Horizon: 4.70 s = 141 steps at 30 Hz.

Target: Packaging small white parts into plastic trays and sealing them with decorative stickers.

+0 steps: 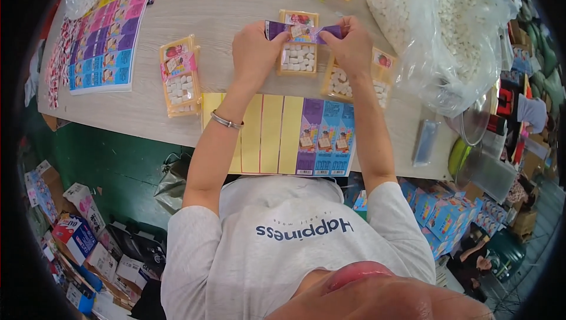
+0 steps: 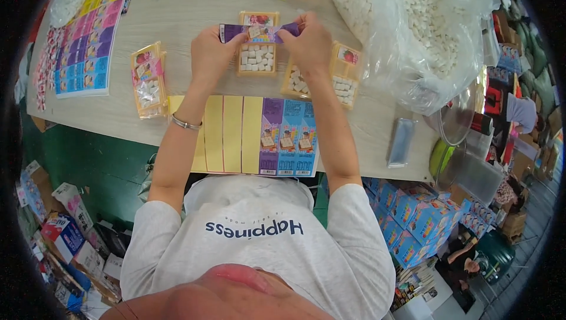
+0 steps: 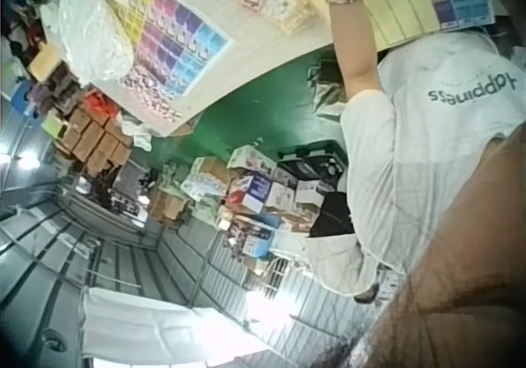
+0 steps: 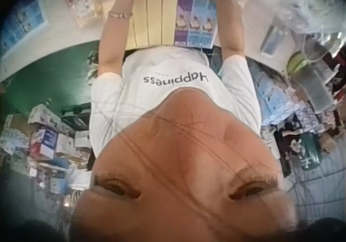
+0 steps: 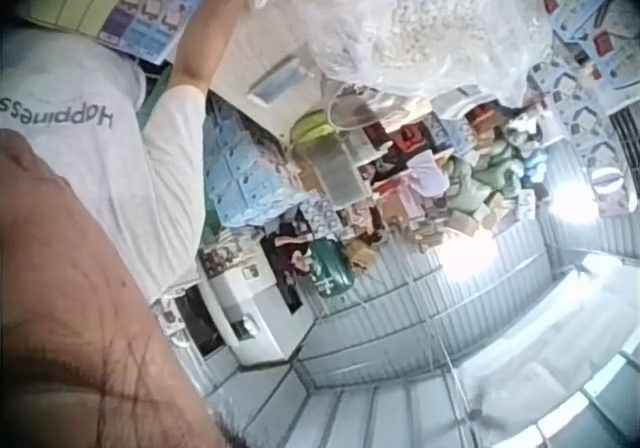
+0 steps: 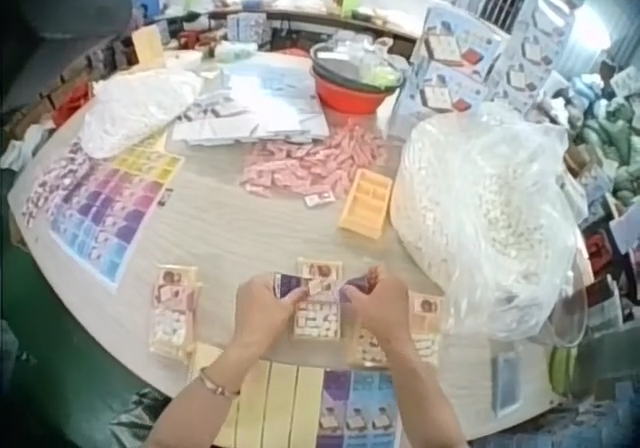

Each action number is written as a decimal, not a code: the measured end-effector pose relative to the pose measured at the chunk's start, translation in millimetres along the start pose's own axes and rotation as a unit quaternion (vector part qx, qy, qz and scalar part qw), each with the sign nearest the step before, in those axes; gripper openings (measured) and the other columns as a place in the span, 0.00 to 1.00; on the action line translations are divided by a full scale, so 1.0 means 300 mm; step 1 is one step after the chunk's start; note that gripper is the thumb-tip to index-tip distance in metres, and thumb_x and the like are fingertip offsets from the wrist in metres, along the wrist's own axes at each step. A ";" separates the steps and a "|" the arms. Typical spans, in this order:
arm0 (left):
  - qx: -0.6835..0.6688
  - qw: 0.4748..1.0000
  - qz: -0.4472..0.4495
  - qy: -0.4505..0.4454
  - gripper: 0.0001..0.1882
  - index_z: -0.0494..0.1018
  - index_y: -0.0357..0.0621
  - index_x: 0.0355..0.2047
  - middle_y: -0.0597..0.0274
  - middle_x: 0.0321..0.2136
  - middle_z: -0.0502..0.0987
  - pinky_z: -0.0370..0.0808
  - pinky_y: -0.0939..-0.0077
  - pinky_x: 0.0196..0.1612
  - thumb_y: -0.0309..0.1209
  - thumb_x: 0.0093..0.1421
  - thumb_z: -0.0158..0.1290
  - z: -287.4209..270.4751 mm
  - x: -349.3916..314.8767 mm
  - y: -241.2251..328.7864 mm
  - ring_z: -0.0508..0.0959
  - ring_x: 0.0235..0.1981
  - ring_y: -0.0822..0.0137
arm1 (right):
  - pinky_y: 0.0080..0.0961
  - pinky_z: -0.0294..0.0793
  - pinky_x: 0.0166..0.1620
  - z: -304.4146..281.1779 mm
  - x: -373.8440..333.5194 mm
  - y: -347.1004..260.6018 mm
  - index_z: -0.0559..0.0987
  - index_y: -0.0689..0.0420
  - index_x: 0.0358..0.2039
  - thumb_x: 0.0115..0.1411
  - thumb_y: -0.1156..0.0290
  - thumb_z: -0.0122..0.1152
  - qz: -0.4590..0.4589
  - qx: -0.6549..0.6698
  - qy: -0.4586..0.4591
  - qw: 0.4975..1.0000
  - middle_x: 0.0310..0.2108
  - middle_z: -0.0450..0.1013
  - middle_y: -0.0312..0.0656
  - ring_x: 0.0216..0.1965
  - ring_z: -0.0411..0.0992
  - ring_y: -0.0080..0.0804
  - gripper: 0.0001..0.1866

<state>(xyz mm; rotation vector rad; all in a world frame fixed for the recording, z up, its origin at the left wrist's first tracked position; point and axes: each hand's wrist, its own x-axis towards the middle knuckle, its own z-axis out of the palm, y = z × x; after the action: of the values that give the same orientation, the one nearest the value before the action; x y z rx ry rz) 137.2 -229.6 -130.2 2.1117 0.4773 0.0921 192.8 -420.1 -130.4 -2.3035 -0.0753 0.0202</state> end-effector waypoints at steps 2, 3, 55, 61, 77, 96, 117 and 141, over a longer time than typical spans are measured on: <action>0.024 1.000 0.004 -0.001 0.14 0.81 0.40 0.24 0.54 0.19 0.80 0.75 0.62 0.30 0.39 0.52 0.65 0.009 -0.004 0.005 0.81 0.23 0.55 | 0.28 0.77 0.35 0.015 -0.001 -0.009 0.76 0.61 0.37 0.48 0.66 0.76 -0.016 -0.038 0.015 0.999 0.28 0.79 0.42 0.29 0.78 0.31 0.21; 0.052 0.999 0.007 -0.003 0.14 0.81 0.40 0.24 0.53 0.19 0.80 0.75 0.60 0.32 0.40 0.52 0.64 0.009 -0.009 0.017 0.81 0.25 0.52 | 0.31 0.77 0.36 0.019 -0.002 -0.010 0.76 0.60 0.38 0.48 0.65 0.76 -0.029 -0.073 0.030 0.996 0.29 0.80 0.44 0.30 0.78 0.34 0.21; -0.472 0.871 0.124 -0.043 0.24 0.77 0.40 0.45 0.66 0.36 0.80 0.78 0.79 0.40 0.20 0.46 0.70 -0.167 -0.302 0.167 0.79 0.36 0.73 | 0.18 0.76 0.46 -0.249 -0.455 -0.156 0.79 0.67 0.49 0.63 0.77 0.64 -0.032 0.459 -0.141 0.877 0.43 0.80 0.41 0.41 0.76 0.20 0.15; -0.136 0.944 0.281 0.104 0.22 0.81 0.40 0.38 0.64 0.35 0.80 0.76 0.77 0.39 0.25 0.42 0.74 -0.243 -0.489 0.118 0.79 0.37 0.69 | 0.20 0.75 0.45 -0.227 -0.523 -0.188 0.79 0.67 0.49 0.65 0.78 0.61 -0.079 0.496 -0.053 0.863 0.42 0.80 0.41 0.41 0.76 0.21 0.13; -0.128 0.857 0.497 -0.048 0.09 0.84 0.52 0.36 0.69 0.37 0.84 0.70 0.62 0.56 0.29 0.54 0.63 -0.299 -0.490 0.058 0.83 0.40 0.68 | 0.40 0.77 0.46 -0.255 -0.541 -0.224 0.84 0.57 0.31 0.52 0.74 0.69 -0.450 0.181 -0.006 0.874 0.32 0.80 0.41 0.40 0.78 0.44 0.05; -0.233 0.955 -0.010 0.183 0.28 0.65 0.35 0.62 0.53 0.58 0.72 0.68 0.67 0.61 0.44 0.71 0.47 -0.596 -0.245 -0.402 0.73 0.59 0.59 | 0.18 0.75 0.34 0.460 -0.207 -0.481 0.82 0.64 0.37 0.60 0.62 0.68 0.022 0.299 -0.311 0.902 0.28 0.79 0.37 0.29 0.74 0.18 0.16; 0.464 0.860 0.053 0.206 0.20 0.73 0.37 0.50 0.44 0.38 0.80 0.73 0.57 0.49 0.39 0.64 0.53 -0.426 0.074 -0.333 0.78 0.45 0.45 | 0.36 0.78 0.42 0.173 -0.244 -0.219 0.85 0.53 0.38 0.63 0.56 0.60 -0.207 0.019 -0.035 0.978 0.34 0.81 0.46 0.38 0.80 0.45 0.15; 0.172 0.920 0.351 -0.043 0.03 0.77 0.53 0.33 0.71 0.33 0.77 0.55 0.55 0.55 0.35 0.62 0.56 0.111 -0.402 -0.140 0.71 0.46 0.61 | 0.32 0.69 0.47 -0.085 -0.509 0.195 0.84 0.45 0.43 0.51 0.69 0.68 -0.407 -0.149 -0.012 0.901 0.41 0.76 0.26 0.43 0.71 0.32 0.16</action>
<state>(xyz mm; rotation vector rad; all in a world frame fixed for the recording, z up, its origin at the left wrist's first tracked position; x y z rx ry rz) 21.6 -280.2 -169.0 2.5291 -0.3670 0.3439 44.1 -487.5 -158.2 -2.3930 -1.1111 -0.4148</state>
